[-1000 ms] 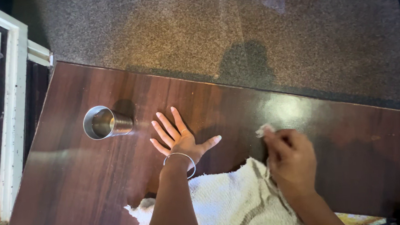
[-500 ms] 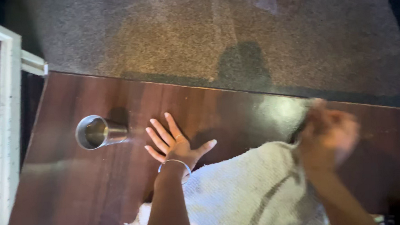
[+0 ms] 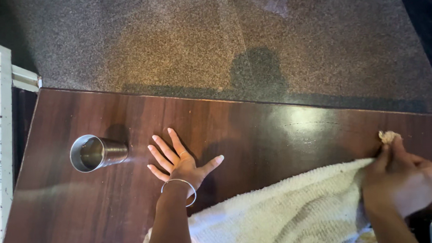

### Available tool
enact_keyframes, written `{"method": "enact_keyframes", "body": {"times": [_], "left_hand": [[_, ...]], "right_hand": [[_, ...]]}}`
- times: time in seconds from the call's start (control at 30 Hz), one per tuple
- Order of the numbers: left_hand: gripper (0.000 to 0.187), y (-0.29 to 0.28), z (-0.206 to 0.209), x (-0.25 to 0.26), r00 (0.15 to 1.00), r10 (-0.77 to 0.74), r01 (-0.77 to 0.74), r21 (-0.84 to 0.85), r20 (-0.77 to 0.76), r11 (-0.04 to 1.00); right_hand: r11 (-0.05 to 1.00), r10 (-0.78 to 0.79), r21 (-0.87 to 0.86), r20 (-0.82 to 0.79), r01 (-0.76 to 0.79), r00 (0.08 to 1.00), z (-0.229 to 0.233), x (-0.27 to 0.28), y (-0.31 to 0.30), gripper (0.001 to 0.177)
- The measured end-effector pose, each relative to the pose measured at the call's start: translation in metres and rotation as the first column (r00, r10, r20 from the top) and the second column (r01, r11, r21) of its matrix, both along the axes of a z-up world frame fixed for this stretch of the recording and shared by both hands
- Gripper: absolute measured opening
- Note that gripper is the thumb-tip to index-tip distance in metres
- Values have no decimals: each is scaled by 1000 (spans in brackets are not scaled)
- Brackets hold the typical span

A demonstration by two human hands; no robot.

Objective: The person wipes a dark wooden table with a white cloth, repeatedly dipping the cloth into a small metal cup of liquid. The person moves the cup across the table and continues wiping different sections of the surface.

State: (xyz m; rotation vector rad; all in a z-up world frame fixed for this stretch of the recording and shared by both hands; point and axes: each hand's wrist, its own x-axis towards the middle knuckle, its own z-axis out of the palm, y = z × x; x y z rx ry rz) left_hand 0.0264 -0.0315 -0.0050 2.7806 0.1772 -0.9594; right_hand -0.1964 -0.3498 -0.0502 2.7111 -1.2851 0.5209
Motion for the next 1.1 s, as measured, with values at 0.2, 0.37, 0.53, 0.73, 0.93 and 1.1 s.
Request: {"method": "enact_keyframes", "body": {"times": [0.2,0.37,0.53,0.73,0.93,1.1], "left_hand": [[160,1,-6,0,1000,-4,4,2,17,1000],[160,5,-16,0,999,-18,18,6,43,1000],[140,6,-13,-16,942,-59,86,-70,330,994],[57,-62,-24,-155,686,-250,507,-203,683,837],[72,-132,-9,-264,754,-344,637,-499,559,587],[69,-115,-13,-272,624,-451,704,-208,638,679]], "right_hand": [[766,-235,630,90,128,968,1,-4,75,28],[827,466,297,115,-478,877,18,-41,121,42],[966,160,192,94,-176,983,23,-74,65,15],[942,32,335,-46,-15,998,15,-72,71,24],[847,340,395,113,-356,934,30,-89,88,33],[928,1,374,-29,10,1000,46,-91,53,11]]}}
